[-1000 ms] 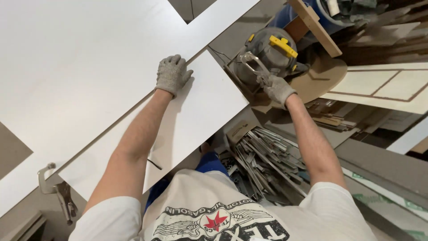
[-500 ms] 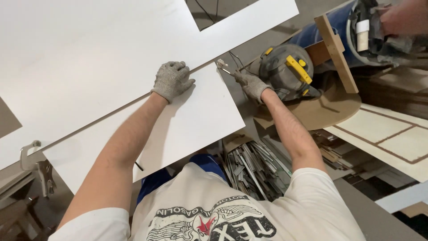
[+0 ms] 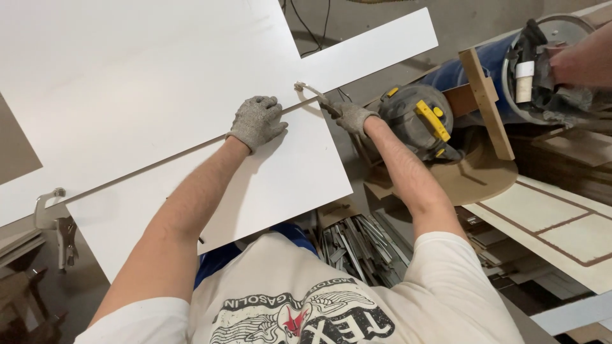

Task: The person measures the length and width of several white boards using a tape measure. They then pick up two clamps and attach them to the boards to secure them together on the workbench.

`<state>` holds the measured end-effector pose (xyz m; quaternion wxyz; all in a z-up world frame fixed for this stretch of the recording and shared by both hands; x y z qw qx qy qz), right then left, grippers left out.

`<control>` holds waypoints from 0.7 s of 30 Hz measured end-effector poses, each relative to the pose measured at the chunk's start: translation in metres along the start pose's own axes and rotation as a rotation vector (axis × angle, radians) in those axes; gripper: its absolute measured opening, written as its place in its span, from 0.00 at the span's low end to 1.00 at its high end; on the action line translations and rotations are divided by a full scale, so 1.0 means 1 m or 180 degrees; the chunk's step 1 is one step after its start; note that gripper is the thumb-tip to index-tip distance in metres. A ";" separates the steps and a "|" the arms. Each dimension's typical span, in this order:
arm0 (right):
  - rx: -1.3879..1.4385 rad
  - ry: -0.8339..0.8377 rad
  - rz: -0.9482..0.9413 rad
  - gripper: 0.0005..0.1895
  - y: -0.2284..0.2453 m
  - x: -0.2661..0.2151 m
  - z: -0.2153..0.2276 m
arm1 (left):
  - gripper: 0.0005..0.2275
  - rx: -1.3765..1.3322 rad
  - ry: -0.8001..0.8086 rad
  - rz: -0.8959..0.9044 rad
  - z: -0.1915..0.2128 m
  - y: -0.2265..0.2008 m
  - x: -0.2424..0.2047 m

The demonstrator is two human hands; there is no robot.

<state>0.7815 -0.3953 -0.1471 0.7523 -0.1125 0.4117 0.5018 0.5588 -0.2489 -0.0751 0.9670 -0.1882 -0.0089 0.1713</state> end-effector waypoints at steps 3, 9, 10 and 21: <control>0.0110 0.0093 -0.0101 0.23 0.010 -0.026 0.017 | 0.20 -0.0022 -0.0053 -0.0039 0.004 -0.003 0.001; 0.0470 0.0021 -0.0068 0.29 0.001 -0.014 0.010 | 0.21 -0.0048 0.0015 0.0086 0.005 -0.005 0.003; 0.0381 -0.0087 0.0020 0.26 0.000 -0.011 0.010 | 0.21 -0.0055 0.0055 0.0103 0.003 -0.004 0.003; 0.0224 -0.0353 -0.0004 0.21 0.004 -0.009 0.011 | 0.21 -0.0009 0.0055 0.0078 0.004 -0.003 0.003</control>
Point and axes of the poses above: each hand's wrist, its own x-axis towards the middle knuckle, its own z-axis out of the back of the hand, y = z × x, the point moved 7 cm from there along x, towards the middle knuckle, and after that the axes turned 11 degrees about -x, right-handed, at the moved point
